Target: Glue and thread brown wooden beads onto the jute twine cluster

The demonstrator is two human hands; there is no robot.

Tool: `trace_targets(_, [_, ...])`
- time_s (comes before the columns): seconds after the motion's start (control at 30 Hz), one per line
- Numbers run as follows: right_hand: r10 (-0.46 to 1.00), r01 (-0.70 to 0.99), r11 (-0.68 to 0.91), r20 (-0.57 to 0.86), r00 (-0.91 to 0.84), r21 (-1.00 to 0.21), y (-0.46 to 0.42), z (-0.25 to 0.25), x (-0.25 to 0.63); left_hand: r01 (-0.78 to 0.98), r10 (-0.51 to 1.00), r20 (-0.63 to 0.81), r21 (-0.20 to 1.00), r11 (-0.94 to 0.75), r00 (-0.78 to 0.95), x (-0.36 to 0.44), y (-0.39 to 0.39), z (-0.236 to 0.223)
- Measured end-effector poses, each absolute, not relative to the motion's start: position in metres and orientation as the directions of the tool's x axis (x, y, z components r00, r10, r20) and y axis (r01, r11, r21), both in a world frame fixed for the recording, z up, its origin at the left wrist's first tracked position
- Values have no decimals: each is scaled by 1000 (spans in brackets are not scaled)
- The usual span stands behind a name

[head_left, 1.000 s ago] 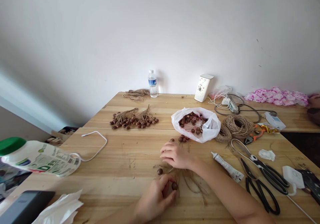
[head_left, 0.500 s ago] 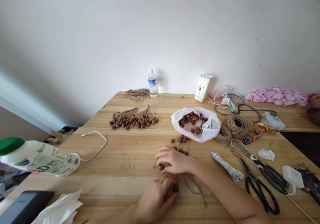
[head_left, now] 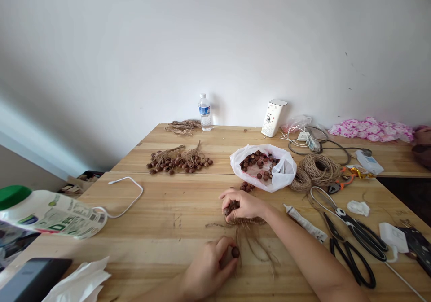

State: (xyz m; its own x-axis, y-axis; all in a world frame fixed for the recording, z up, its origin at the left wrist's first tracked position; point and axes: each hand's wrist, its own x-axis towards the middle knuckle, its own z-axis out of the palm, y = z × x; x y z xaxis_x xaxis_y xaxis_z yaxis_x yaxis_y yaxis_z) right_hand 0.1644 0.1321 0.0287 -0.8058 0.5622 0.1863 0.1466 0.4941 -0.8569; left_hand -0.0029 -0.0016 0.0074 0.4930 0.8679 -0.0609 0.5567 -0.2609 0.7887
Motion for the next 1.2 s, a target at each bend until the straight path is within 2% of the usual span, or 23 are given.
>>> trace_targets(0.53, [557, 111, 445, 178, -811, -889, 132, 30, 164, 556, 873, -90, 801, -223, 480, -2, -1, 9])
trace_targets(0.9, [557, 107, 485, 212, -803, -868, 134, 27, 165, 532, 874, -102, 825, -193, 475, -3, 0, 8])
trace_targets(1.0, [558, 141, 592, 278, -782, -793, 136, 24, 162, 497, 882, -123, 857, -136, 454, -4, 2, 7])
trace_targets(1.1, [524, 191, 736, 369, -768, -649, 135, 23, 158, 433, 905, -137, 899, -56, 402, -4, 5, 5])
trace_targets(1.2, [545, 311, 799, 403, -735, -514, 130, 24, 154, 343, 934, -130, 939, 8, 333, -5, 8, 3])
